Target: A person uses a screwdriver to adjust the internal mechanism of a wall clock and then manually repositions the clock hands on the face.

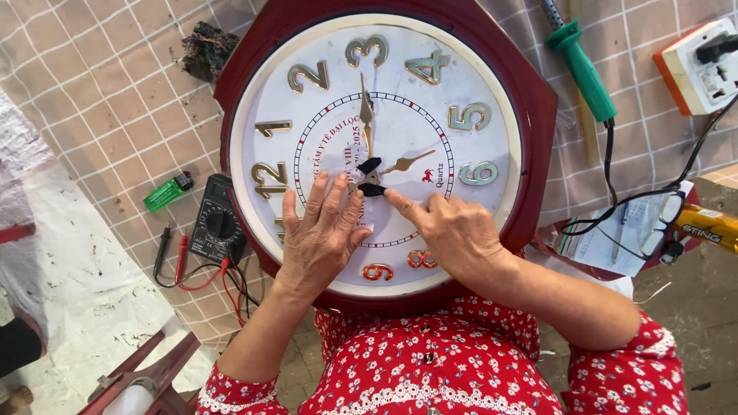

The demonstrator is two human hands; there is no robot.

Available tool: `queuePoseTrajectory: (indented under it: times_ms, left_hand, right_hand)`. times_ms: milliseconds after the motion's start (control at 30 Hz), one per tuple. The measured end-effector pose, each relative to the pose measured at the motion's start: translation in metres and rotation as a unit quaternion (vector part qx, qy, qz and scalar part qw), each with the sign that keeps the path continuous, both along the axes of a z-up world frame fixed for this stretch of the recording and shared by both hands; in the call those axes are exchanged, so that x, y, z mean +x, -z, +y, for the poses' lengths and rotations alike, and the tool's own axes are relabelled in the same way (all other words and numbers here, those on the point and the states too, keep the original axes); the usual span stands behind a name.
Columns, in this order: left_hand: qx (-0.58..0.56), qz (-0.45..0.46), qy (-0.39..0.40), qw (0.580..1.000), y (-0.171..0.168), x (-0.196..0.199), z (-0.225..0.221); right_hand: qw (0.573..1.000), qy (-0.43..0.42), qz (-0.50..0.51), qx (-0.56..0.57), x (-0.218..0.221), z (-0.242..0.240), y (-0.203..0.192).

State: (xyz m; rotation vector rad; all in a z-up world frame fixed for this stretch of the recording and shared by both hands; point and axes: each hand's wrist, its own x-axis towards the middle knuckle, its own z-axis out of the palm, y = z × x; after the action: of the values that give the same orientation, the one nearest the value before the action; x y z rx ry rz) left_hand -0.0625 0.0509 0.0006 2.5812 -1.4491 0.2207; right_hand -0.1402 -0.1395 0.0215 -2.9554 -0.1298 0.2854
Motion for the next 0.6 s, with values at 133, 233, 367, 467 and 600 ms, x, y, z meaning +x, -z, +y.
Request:
queuePoseTrajectory:
  times_ms: [133, 233, 367, 467, 600]
  left_hand:
    - [0.014, -0.016, 0.003, 1.0, -0.008, 0.0, 0.0]
    - [0.013, -0.029, -0.001, 1.0, -0.009, 0.001, -0.005]
    - [0.004, -0.014, 0.004, 1.0, -0.002, -0.002, -0.012]
    - [0.006, 0.003, 0.003, 1.0, -0.009, -0.006, -0.014]
    - [0.012, 0.0, 0.009, 1.0, -0.012, -0.006, -0.011]
  right_hand:
    - [0.997, -0.019, 0.078, -0.014, 0.005, -0.003, -0.009]
    - [0.996, -0.027, 0.089, -0.012, 0.006, -0.004, -0.01]
    - [0.995, -0.032, 0.094, -0.007, 0.006, -0.004, -0.006]
    - [0.995, -0.022, 0.1, 0.004, 0.005, -0.005, -0.006]
    - [0.994, -0.025, 0.109, 0.008, 0.006, -0.007, -0.01]
